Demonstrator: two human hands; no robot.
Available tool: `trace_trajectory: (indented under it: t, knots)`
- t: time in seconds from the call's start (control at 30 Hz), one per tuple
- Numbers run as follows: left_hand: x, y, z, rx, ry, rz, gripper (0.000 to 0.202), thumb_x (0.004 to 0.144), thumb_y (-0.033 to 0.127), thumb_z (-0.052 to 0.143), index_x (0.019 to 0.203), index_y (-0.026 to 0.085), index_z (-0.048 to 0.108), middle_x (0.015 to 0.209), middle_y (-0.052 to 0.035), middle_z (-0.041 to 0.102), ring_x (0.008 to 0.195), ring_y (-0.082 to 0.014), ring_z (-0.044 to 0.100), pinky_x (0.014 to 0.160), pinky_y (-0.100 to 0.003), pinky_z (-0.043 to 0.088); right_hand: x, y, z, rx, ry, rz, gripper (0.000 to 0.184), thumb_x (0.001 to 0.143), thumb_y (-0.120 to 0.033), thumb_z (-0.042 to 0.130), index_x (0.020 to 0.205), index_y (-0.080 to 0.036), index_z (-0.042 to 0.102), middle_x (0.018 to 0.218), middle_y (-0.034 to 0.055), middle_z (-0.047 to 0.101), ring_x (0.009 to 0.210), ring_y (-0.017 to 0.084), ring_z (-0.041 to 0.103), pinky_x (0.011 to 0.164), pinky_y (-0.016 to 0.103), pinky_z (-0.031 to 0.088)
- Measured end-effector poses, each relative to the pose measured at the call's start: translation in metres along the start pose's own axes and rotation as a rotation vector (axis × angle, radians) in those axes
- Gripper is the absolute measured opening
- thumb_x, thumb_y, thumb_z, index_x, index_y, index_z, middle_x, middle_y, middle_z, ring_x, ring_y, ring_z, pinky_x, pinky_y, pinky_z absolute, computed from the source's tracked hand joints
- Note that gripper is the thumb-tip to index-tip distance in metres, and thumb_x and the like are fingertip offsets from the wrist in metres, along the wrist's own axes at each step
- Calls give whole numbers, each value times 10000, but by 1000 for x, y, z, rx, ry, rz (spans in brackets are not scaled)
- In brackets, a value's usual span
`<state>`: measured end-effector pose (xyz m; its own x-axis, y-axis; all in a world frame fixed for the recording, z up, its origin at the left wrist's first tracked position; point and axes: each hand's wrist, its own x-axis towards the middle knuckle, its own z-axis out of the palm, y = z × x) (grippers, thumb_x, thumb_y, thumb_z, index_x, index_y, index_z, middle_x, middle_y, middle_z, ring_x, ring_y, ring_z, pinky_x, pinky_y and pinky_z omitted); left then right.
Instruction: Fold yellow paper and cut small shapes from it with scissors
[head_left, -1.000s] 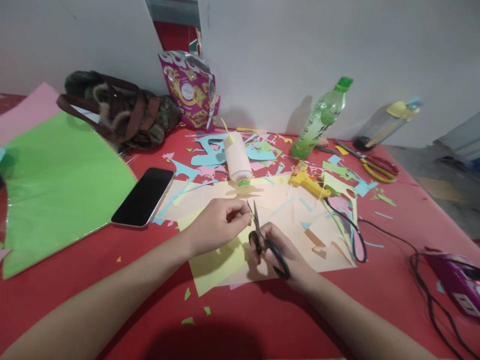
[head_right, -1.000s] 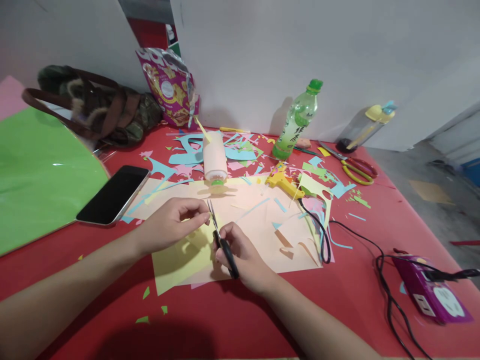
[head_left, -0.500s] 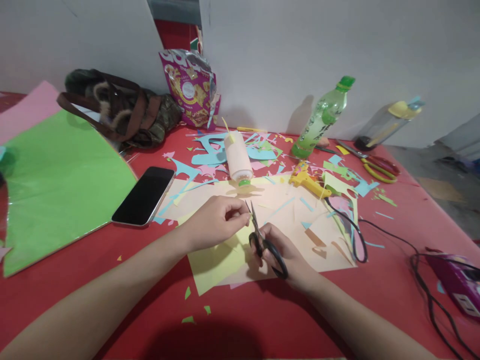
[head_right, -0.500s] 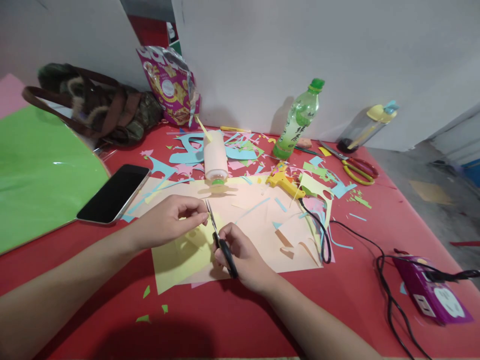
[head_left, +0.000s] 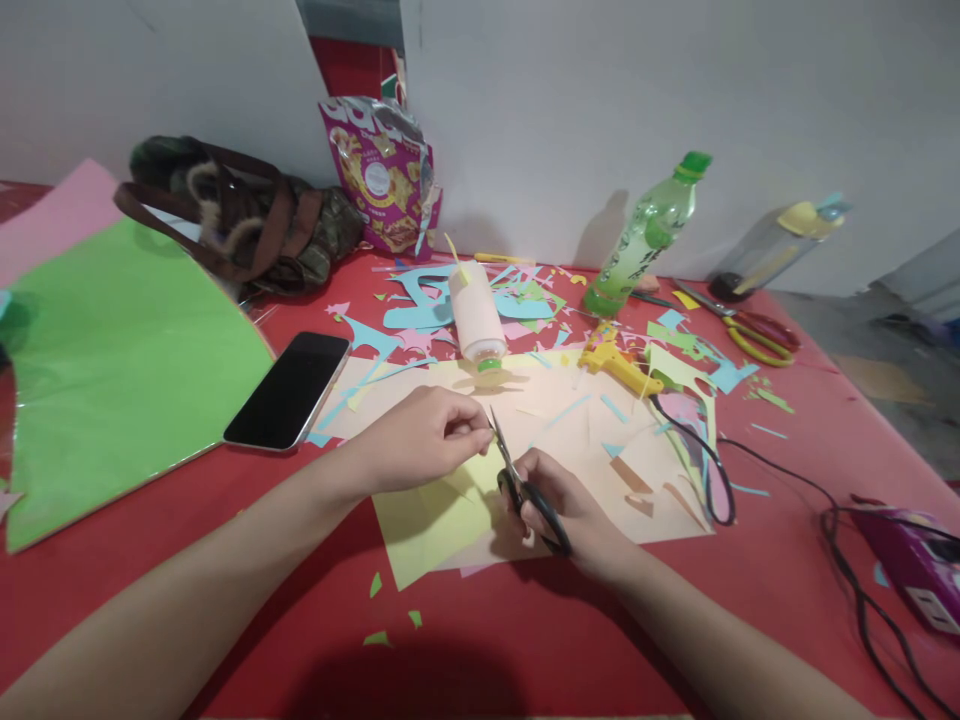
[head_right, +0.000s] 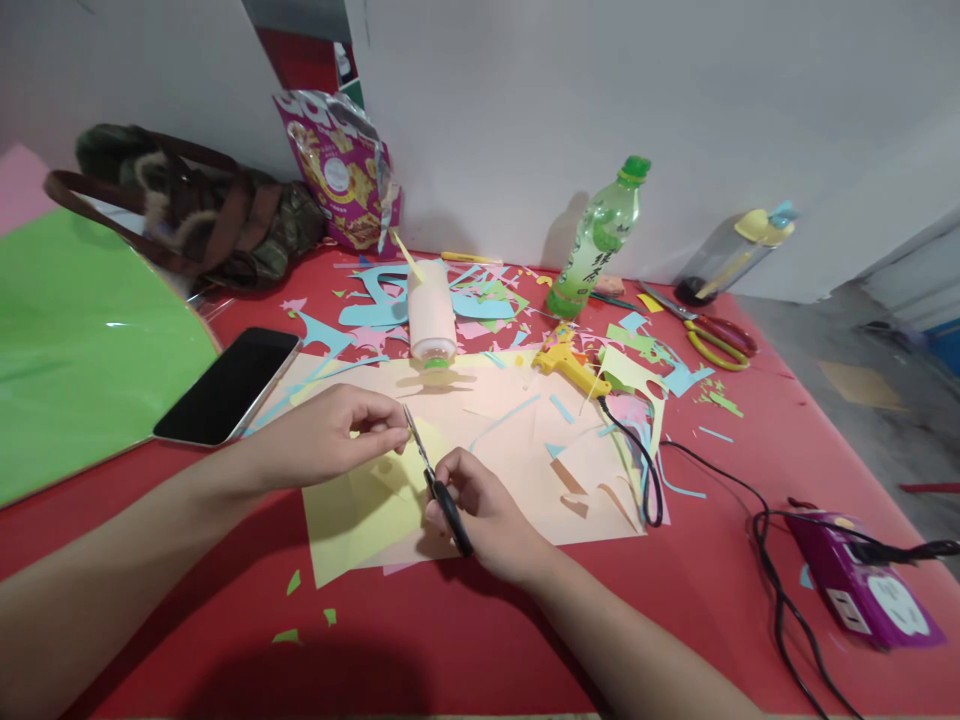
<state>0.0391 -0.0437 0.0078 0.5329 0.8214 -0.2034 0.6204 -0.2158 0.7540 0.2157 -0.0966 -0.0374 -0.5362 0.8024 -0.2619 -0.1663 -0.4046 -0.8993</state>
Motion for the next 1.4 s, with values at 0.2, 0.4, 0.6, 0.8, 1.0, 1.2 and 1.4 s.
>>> trace_trajectory:
  t: [0.2, 0.4, 0.6, 0.8, 1.0, 1.2, 1.4]
  knots:
    - [0, -3, -2, 15, -17, 18, 202, 725, 264, 421, 562, 152, 466, 493, 46, 369, 477, -73, 333, 458, -182, 254, 0, -1, 0, 2, 24, 29, 361, 627, -425, 639, 711, -202, 367, 581, -76, 397, 447, 41, 320, 420, 182, 228]
    - [1, -2, -2, -10, -44, 13, 198, 725, 272, 423, 578, 152, 479, 501, 44, 387, 481, -75, 348, 461, -181, 264, 0, -3, -2, -73, 123, 26, 334, 628, -377, 644, 666, -200, 363, 475, -100, 396, 379, 36, 318, 387, 176, 249]
    - [1, -3, 0, -82, -88, -1, 198, 725, 276, 421, 600, 145, 501, 526, 34, 431, 492, -78, 378, 473, -180, 289, 5, 2, -4, 40, 243, -75, 335, 617, -353, 659, 663, -199, 365, 497, -93, 447, 395, 40, 398, 399, 174, 291]
    - [3, 0, 8, -113, -134, -16, 184, 706, 249, 436, 598, 132, 529, 502, 41, 399, 471, -66, 345, 444, -172, 256, 7, 6, -8, 61, 361, -188, 316, 607, -204, 671, 698, -214, 369, 609, -74, 507, 502, 68, 481, 451, 184, 339]
    - [4, 0, 22, -150, -181, 13, 174, 692, 238, 449, 574, 139, 530, 465, 61, 303, 434, -56, 273, 418, -177, 216, 9, 5, -8, 64, 388, -230, 342, 596, -122, 665, 713, -220, 359, 664, -67, 513, 575, 71, 490, 518, 191, 373]
    - [4, 1, 28, -107, -157, 31, 185, 694, 246, 455, 549, 141, 506, 459, 63, 274, 443, -62, 250, 415, -183, 212, 8, 3, -4, 16, 364, -228, 358, 592, -123, 661, 703, -225, 337, 672, -66, 503, 592, 78, 489, 518, 192, 377]
    - [4, -1, 30, -109, -176, 48, 175, 708, 242, 441, 591, 139, 521, 479, 60, 302, 454, -63, 270, 424, -179, 226, 8, 4, -5, 2, 345, -228, 360, 598, -109, 649, 709, -226, 327, 674, -71, 496, 597, 74, 481, 529, 190, 370]
